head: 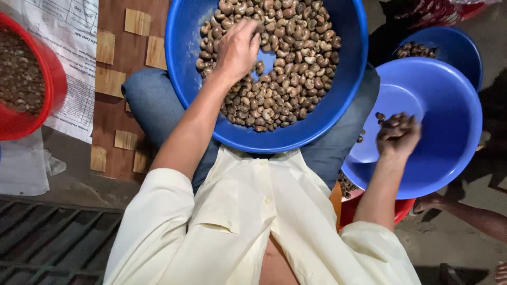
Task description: Sorting cashews by hand from a large blue bowl into smaller red and blue bowls.
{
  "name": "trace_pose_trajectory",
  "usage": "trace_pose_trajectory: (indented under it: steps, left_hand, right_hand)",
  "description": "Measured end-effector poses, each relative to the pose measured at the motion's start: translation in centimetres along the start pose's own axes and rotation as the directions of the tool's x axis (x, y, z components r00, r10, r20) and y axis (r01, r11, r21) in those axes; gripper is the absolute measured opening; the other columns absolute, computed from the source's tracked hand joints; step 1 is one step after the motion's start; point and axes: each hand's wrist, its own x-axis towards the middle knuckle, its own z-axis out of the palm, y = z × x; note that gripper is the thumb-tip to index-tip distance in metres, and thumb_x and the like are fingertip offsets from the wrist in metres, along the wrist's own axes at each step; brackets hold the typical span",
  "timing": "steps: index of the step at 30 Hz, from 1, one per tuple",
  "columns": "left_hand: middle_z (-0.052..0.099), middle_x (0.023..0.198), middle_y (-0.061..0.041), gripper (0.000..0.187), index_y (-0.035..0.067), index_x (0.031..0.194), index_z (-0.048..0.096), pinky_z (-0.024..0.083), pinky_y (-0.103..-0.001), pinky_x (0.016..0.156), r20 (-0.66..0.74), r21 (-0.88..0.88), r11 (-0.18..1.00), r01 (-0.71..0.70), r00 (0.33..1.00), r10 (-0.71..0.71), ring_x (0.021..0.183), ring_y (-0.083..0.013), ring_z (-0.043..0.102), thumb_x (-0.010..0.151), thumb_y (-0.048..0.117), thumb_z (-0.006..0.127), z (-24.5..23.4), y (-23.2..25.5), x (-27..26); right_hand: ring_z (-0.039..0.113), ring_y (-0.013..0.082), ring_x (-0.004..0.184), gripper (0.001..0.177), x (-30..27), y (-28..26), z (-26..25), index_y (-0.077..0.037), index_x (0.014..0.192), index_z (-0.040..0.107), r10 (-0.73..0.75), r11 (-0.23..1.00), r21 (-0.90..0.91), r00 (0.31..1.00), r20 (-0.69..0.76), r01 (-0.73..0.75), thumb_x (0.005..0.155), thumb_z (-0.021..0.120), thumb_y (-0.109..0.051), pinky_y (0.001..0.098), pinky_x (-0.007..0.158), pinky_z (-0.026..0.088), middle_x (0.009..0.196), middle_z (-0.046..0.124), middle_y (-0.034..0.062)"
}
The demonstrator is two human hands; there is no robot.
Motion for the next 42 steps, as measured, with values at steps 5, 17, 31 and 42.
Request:
trace_pose_trajectory:
  steps: [5,17,31,42]
  left_hand:
    - [0.057,0.136,-0.016,0.05,0.008,0.125,0.061,0.049,-0.054,0.102,0.107,0.354,0.933,-0.065,0.994,0.029,0.118,-0.0335,0.057,0.085,-0.019,0.051,2.5,-0.9,2.3]
    - [0.043,0.086,-0.004,0.03,0.007,0.106,0.056,0.058,-0.036,0.075,0.048,0.094,0.992,0.082,0.995,-0.087,0.077,-0.0192,0.052,0.085,-0.015,0.056,2.7,-3.9,1.1]
    - [0.063,0.068,0.002,0.022,0.011,0.082,0.066,0.039,-0.017,0.042,0.159,-0.687,0.552,0.472,0.839,-0.52,0.054,-0.0037,0.057,0.092,0.031,0.061,-11.9,2.8,0.5]
    - [0.058,0.065,0.0,0.009,0.009,0.084,0.064,0.059,-0.031,0.052,0.059,-0.163,0.941,0.296,0.955,-0.29,0.05,-0.0106,0.056,0.091,0.015,0.061,-4.6,-2.6,0.5]
  right_hand:
    - [0.054,0.0144,0.059,0.036,3.9,3.2,-13.5,-0.005,0.082,0.058,0.249,0.963,0.166,0.937,-0.245,-0.212,0.109,0.042,-0.021,0.019,0.045,0.037,0.068,0.054,0.0021]
    - [0.033,0.0483,0.145,0.066,4.6,2.3,-16.4,-0.005,0.152,0.04,-0.017,0.926,-0.327,0.846,-0.533,-0.187,0.096,0.07,-0.026,0.0651,0.106,0.058,0.157,0.022,0.0242]
    - [0.062,0.0352,0.116,0.03,-8.7,5.6,20.2,0.007,0.133,0.056,-0.394,-0.104,-0.627,0.547,0.738,0.772,0.103,0.055,0.004,0.0434,0.102,0.052,0.129,0.062,0.0251]
    - [0.075,0.0362,0.095,0.049,-2.7,20.6,28.1,-0.004,0.139,0.058,0.278,-0.445,-0.208,0.355,0.893,0.871,0.092,0.068,0.004,0.0448,0.079,0.066,0.142,0.06,0.0179]
